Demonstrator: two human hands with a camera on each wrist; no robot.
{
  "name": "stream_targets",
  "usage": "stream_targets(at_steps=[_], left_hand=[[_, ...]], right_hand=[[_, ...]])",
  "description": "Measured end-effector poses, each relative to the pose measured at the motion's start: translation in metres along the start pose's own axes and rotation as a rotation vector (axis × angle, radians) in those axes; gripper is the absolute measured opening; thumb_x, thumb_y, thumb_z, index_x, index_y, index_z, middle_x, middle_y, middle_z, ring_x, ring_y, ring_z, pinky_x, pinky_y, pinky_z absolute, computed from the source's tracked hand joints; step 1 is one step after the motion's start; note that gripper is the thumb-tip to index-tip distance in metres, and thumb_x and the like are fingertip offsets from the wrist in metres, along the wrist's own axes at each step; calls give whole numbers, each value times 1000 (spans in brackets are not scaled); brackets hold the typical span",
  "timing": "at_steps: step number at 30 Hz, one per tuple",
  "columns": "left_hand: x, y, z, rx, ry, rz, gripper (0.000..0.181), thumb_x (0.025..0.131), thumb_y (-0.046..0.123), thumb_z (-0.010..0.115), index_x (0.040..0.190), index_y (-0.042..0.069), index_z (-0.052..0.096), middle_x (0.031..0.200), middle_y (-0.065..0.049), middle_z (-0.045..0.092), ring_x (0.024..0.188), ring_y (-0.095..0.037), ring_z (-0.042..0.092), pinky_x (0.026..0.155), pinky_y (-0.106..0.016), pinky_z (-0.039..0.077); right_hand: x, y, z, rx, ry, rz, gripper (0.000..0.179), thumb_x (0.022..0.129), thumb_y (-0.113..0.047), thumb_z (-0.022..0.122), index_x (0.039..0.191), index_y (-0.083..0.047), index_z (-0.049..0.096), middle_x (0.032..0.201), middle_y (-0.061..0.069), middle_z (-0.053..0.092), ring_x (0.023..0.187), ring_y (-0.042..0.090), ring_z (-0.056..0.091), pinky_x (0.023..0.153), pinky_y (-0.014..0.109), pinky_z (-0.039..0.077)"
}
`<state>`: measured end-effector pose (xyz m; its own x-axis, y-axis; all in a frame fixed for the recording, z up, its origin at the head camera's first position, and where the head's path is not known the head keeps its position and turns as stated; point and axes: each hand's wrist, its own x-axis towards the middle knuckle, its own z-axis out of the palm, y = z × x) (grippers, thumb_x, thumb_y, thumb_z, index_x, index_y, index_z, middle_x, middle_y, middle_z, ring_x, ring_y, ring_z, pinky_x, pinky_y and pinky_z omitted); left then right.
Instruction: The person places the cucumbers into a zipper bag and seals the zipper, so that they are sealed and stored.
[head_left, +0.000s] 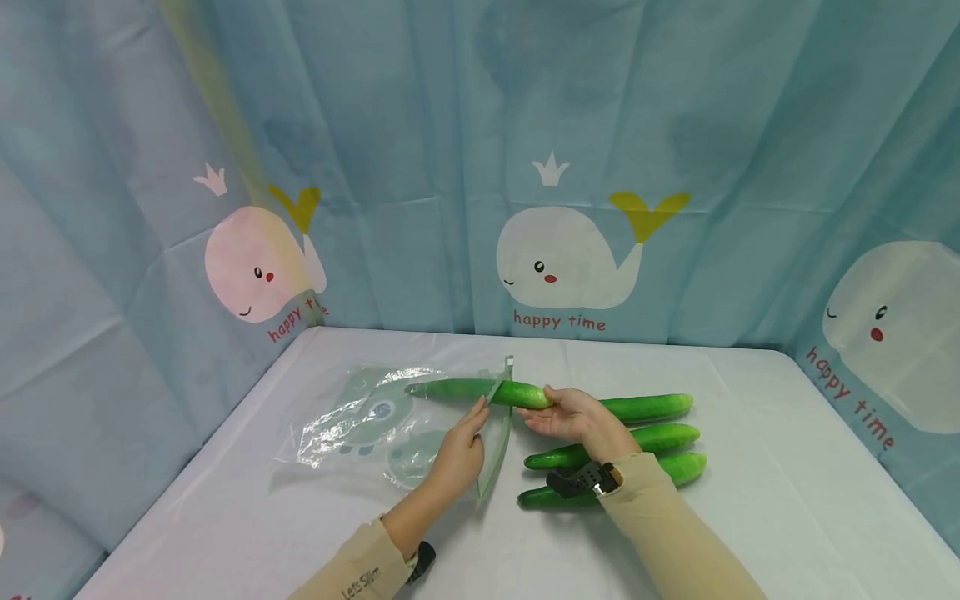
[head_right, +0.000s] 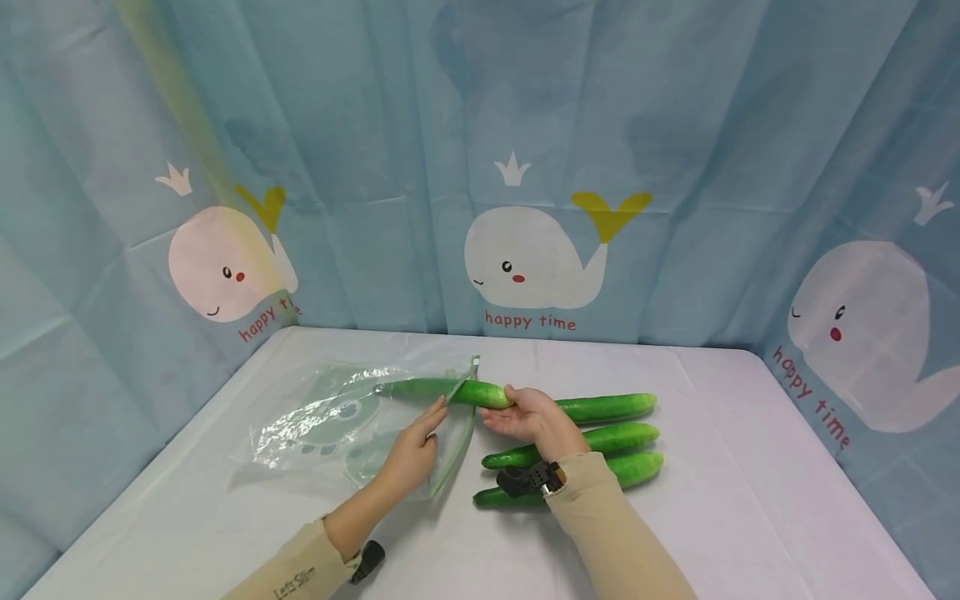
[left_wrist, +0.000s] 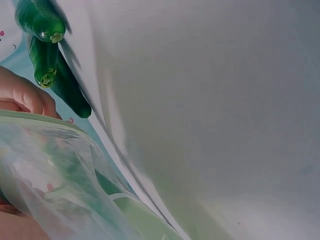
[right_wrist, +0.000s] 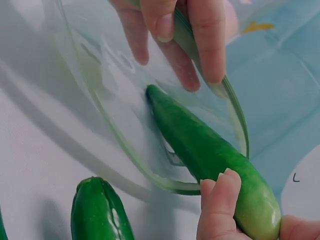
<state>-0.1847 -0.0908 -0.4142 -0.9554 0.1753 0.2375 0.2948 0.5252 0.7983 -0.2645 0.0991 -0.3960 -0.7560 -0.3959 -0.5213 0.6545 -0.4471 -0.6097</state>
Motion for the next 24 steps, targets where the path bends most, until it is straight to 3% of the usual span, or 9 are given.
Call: stream_targets(at_steps=[19, 24], left_hand=[[-2, 3, -2, 12, 21, 21, 44, 89, -15, 37, 132, -19, 45, 148, -27, 36, 134, -44, 36, 109, -54, 31], [-2, 5, -1, 12, 18, 21, 44, 89, -15, 37, 133, -19, 45, 148, -27, 35, 135, -44, 35, 110, -53, 31]], right_hand=[[10, 3, 9, 38, 50, 5, 52, 107, -23, 27, 149, 5, 17, 150, 32, 26, 136, 35, 34, 70, 35, 55], [11, 3, 11, 41, 51, 7, 52, 107, -24, 26, 150, 4, 17, 151, 31, 26, 136, 34, 34, 90, 37, 52]])
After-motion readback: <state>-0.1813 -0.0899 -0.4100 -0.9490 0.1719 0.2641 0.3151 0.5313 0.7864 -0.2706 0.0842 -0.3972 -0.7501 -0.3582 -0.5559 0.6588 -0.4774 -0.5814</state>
